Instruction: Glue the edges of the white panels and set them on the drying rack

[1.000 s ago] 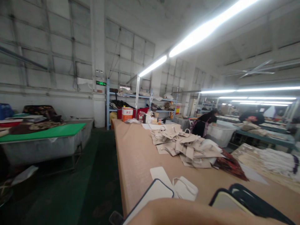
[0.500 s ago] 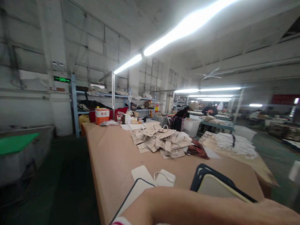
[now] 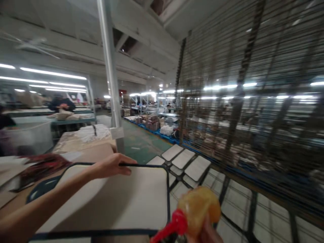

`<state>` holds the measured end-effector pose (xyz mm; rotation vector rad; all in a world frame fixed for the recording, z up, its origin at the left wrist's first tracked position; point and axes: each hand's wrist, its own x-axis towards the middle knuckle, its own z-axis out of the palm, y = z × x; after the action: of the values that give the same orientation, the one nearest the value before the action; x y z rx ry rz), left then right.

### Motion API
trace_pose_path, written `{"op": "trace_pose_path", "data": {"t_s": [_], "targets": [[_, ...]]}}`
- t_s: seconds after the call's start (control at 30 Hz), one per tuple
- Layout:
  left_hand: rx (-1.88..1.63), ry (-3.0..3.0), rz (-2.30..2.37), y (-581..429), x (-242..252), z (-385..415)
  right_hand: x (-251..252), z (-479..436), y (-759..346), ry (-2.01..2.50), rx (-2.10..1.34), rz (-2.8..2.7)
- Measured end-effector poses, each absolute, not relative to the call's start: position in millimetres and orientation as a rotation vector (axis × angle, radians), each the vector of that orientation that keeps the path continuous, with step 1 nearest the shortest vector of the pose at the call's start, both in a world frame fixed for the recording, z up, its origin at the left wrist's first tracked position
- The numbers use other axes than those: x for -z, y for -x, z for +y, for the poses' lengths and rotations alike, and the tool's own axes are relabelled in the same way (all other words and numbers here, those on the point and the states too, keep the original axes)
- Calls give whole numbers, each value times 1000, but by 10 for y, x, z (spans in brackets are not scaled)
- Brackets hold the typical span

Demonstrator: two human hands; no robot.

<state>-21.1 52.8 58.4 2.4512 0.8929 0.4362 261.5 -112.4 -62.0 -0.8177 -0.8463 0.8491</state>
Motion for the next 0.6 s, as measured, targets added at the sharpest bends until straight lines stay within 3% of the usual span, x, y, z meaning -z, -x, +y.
{"op": "trace_pose_path", "data": {"t_s": [0.17, 0.3, 0.6], "targets": [[-246, -2335, 686, -67, -568, 480, 146, -1170, -3093, 765, -730, -374], [-127, -2250, 547, -221, -594, 468, -26, -1211, -3337, 711, -630, -490], [-79, -2197, 469, -489, -583, 414, 82, -1342, -3734, 772, -590, -738]]}}
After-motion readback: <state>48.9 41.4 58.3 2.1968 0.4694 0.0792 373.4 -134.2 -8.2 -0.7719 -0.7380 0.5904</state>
